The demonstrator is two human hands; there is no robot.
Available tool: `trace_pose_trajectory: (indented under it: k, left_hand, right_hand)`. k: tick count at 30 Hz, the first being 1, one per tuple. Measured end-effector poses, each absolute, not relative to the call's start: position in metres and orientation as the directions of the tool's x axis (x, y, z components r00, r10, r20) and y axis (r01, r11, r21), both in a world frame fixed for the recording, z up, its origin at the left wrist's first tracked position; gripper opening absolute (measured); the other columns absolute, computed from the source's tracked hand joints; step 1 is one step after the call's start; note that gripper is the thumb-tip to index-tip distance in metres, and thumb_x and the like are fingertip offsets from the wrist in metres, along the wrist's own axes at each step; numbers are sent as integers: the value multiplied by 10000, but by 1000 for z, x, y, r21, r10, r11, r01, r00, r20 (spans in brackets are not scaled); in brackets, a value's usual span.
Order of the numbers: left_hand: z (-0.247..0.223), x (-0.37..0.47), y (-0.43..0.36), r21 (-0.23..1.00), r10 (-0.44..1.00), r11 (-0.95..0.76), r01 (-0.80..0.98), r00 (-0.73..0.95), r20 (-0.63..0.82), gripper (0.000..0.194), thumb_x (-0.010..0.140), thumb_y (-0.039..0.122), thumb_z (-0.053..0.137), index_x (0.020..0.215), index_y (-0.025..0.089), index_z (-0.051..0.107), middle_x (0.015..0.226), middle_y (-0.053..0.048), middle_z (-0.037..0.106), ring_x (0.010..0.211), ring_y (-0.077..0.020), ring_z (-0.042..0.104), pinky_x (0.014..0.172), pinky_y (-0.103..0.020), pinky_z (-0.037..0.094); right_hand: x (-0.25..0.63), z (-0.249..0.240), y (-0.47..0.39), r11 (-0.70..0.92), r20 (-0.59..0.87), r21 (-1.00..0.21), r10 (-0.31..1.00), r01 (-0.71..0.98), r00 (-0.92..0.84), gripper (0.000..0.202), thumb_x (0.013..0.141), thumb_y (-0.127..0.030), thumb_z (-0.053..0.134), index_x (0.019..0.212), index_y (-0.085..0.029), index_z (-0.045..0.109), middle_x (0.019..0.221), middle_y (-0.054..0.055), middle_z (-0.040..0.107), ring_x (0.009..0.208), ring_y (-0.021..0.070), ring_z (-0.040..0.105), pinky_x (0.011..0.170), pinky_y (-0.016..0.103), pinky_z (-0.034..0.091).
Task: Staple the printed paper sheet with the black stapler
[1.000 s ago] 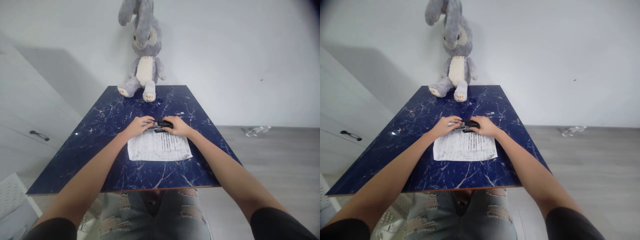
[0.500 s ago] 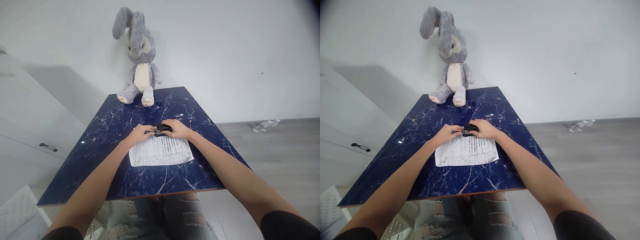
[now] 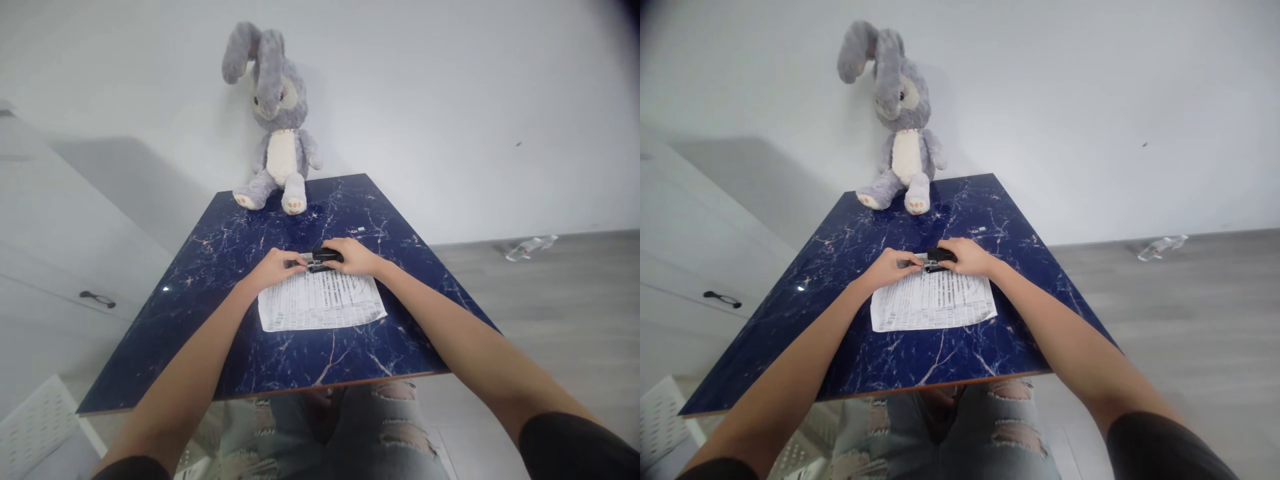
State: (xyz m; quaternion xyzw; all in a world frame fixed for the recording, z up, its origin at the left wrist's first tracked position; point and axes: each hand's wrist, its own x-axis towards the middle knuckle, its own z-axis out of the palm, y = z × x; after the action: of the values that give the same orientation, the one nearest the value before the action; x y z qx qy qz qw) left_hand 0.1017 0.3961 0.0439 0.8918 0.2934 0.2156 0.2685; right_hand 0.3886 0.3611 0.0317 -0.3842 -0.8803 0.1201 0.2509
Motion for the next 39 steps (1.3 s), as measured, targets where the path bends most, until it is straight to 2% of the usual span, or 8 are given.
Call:
trace_pose_trajectory:
  k: [10, 13, 16, 24, 30, 34, 37, 39]
  left_hand:
    - [34, 90, 409, 738, 704, -575, 355, 674, 225, 247, 851, 263, 769, 1097, 239, 757, 1001, -33, 829, 985, -225, 780, 1012, -399, 575]
    - [29, 108, 403, 729, 736, -581, 364, 617, 279, 375, 806, 214, 805, 1148, 253, 656, 1077, -23, 813, 1060, -233, 758, 1044, -410, 536]
    - [26, 120, 399, 686, 720, -625, 372, 614, 323, 300, 816, 178, 771, 1073, 253, 636, 1073, -18, 793, 1063, -232, 740, 1029, -408, 518]
    - [27, 89, 422, 808, 757, -524, 269, 582, 297, 295, 739, 309, 865, 934, 199, 673, 862, -37, 776, 769, -189, 726, 793, -325, 572]
    - [22, 66, 441, 930, 877, -364, 50, 355, 324, 373, 911, 544, 707, 909, 177, 642, 602, -3, 647, 461, -106, 539, 478, -216, 419]
    - [21, 69, 442, 941, 880, -336, 43, 370, 297, 395, 910, 568, 708, 913, 176, 660, 610, -4, 631, 475, -106, 533, 466, -209, 399]
    - [22, 70, 441, 949, 885, -315, 22, 369, 285, 392, 906, 560, 714, 883, 172, 667, 592, 5, 591, 472, -101, 501, 462, -211, 375]
    - [22, 69, 442, 955, 894, -295, -33, 344, 288, 384, 902, 546, 722, 850, 170, 659, 556, 29, 517, 457, -89, 446, 455, -210, 346]
  right_hand:
    - [383, 36, 357, 666, 365, -447, 745, 597, -558, 203, 942, -343, 694, 1069, -190, 654, 943, 61, 702, 833, 215, 638, 755, 313, 425]
    - [375, 35, 353, 676, 364, -456, 735, 579, -572, 228, 961, -375, 686, 1094, -193, 654, 941, 57, 694, 828, 210, 627, 749, 307, 413]
    - [367, 31, 351, 682, 380, -467, 729, 562, -569, 251, 970, -397, 687, 1115, -195, 652, 942, 52, 692, 839, 209, 625, 752, 305, 406]
    - [352, 38, 346, 672, 360, -480, 737, 564, -572, 236, 962, -402, 713, 1058, -195, 650, 916, 40, 691, 795, 189, 624, 735, 293, 420]
    - [373, 43, 328, 629, 309, -511, 770, 586, -558, 238, 978, -423, 685, 1058, -200, 670, 905, 39, 706, 774, 188, 646, 706, 291, 450]
    - [429, 36, 317, 518, 294, -572, 853, 636, -431, 339, 956, -512, 685, 1106, -209, 706, 1003, 78, 746, 873, 243, 691, 808, 371, 535]
    - [471, 26, 317, 416, 366, -715, 908, 562, -207, 449, 1044, -588, 471, 1238, -246, 686, 1248, 111, 726, 1131, 284, 694, 962, 438, 565]
    - [490, 17, 321, 371, 393, -705, 914, 604, -102, 461, 1060, -590, 416, 1241, -266, 688, 1280, 101, 720, 1199, 289, 678, 1028, 466, 554]
